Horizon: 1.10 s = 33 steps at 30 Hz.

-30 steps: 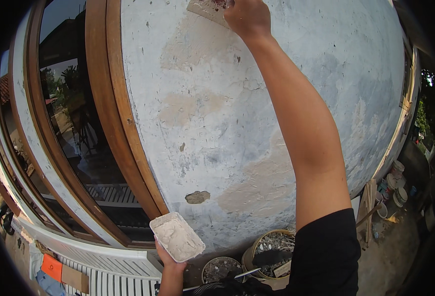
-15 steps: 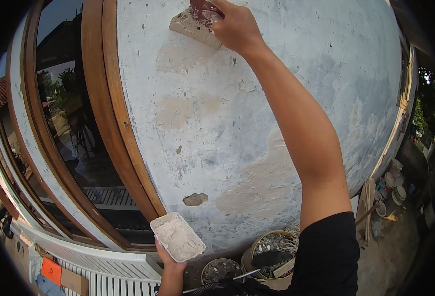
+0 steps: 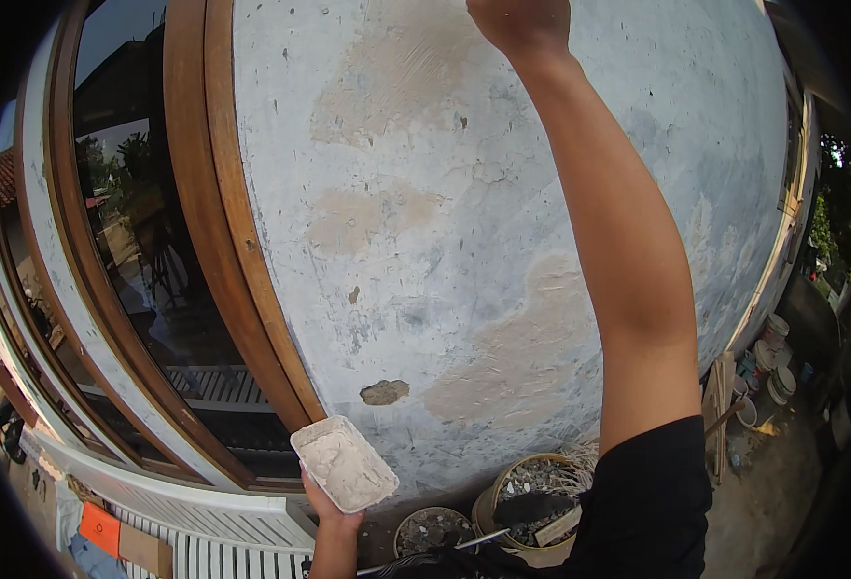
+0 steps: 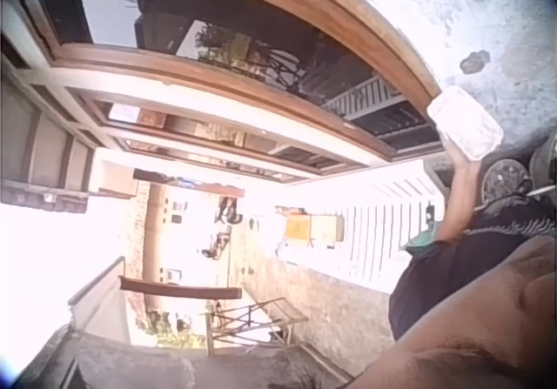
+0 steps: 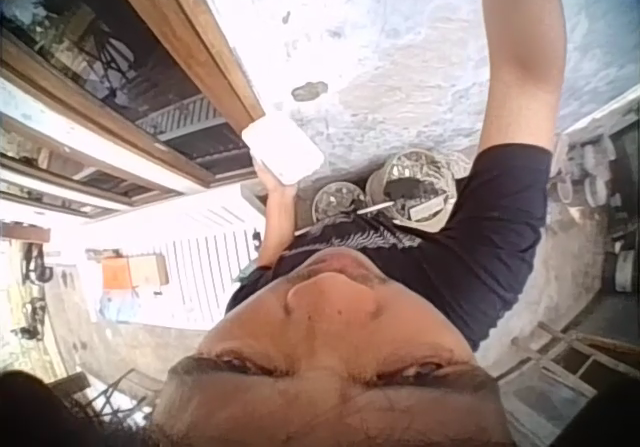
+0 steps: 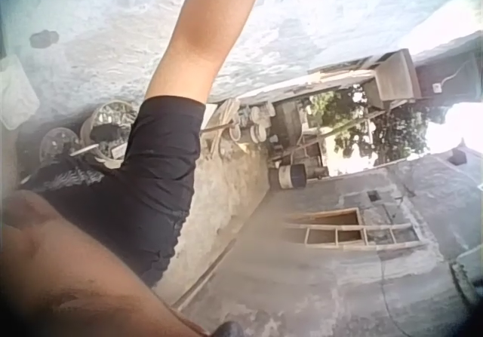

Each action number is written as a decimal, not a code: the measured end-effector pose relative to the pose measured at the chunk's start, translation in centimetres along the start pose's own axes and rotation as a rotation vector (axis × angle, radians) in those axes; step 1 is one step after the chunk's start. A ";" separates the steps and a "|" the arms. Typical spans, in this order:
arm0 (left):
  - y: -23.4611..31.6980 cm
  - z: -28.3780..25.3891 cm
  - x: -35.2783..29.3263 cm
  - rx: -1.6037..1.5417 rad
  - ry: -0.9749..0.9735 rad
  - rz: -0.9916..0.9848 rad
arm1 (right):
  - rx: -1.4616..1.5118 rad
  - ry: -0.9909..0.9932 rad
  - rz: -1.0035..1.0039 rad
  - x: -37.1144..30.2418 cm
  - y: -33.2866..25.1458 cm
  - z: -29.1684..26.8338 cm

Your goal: Patching or filling holes in an exterior wall with putty using a scraper.

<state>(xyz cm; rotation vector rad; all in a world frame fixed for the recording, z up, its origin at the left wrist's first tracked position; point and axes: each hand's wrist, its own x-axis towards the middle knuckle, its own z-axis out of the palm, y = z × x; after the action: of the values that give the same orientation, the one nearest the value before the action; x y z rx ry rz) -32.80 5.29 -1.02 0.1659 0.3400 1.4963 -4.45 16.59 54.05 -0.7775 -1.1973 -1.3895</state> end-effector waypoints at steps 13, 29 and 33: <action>-1.2 -0.1 -0.3 0.026 -0.010 -0.043 | 0.213 -0.143 -0.395 -12.7 -6.8 -0.8; -1.3 -0.2 -1.6 0.013 -0.029 -0.041 | 0.172 -0.085 -0.100 -6.1 -2.3 -0.5; -0.7 -0.1 -1.8 0.050 -0.003 -0.014 | 0.226 -0.151 -0.335 -10.8 -7.2 -0.6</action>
<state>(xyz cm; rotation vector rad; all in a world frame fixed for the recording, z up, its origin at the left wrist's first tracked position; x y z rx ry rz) -32.24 3.44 -1.08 0.2058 0.3755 1.4746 -9.25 18.62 42.15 -0.5454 -1.6284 -1.4476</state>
